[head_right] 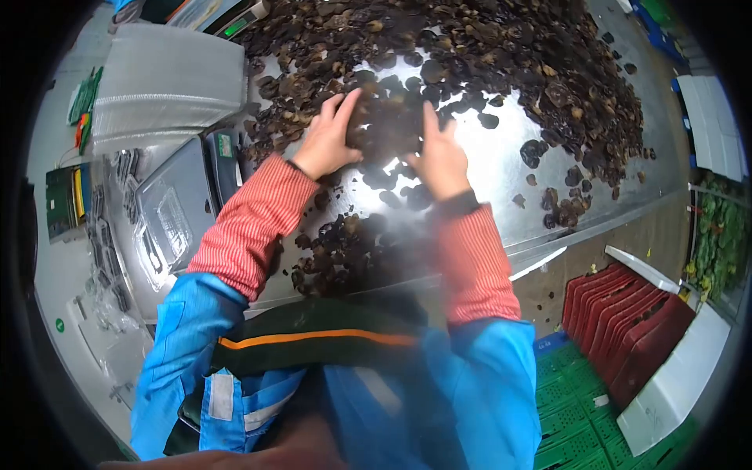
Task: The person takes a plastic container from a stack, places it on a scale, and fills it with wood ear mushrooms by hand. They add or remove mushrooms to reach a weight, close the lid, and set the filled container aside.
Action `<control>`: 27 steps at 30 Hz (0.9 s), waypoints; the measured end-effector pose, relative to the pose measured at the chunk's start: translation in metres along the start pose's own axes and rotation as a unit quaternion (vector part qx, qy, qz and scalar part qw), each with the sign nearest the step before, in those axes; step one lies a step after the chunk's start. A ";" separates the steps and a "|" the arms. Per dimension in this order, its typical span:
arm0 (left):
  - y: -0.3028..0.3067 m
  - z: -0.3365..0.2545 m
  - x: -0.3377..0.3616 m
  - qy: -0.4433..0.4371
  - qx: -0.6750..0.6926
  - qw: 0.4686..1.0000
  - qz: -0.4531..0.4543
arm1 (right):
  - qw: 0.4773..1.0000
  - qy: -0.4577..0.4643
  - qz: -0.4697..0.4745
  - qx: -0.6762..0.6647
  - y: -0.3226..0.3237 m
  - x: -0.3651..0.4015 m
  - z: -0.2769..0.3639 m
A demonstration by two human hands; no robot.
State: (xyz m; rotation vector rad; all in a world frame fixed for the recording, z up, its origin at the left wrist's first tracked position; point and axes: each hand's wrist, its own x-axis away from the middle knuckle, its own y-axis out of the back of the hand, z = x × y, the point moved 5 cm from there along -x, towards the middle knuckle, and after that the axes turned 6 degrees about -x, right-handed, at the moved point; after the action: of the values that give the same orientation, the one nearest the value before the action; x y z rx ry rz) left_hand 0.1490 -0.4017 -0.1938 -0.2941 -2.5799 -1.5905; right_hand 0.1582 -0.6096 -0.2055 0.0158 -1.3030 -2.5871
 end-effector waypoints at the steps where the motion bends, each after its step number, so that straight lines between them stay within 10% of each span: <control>1: -0.005 -0.001 -0.012 0.001 0.004 1.000 0.013 | 1.000 0.000 0.007 -0.006 -0.011 -0.016 0.005; 10: -0.025 0.019 0.026 0.007 0.271 0.962 -0.028 | 0.844 -0.097 0.187 -0.493 -0.052 -0.013 0.041; 27: 0.211 0.136 0.244 0.021 0.200 0.935 -0.291 | 0.828 0.224 0.255 -0.447 -0.084 0.044 0.368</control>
State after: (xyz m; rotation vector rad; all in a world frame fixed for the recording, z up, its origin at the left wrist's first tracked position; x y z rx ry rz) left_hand -0.0414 -0.1603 -0.0259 0.5826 -3.0350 -1.1013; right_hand 0.0542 -0.2808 -0.0469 0.0861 0.1301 -2.2489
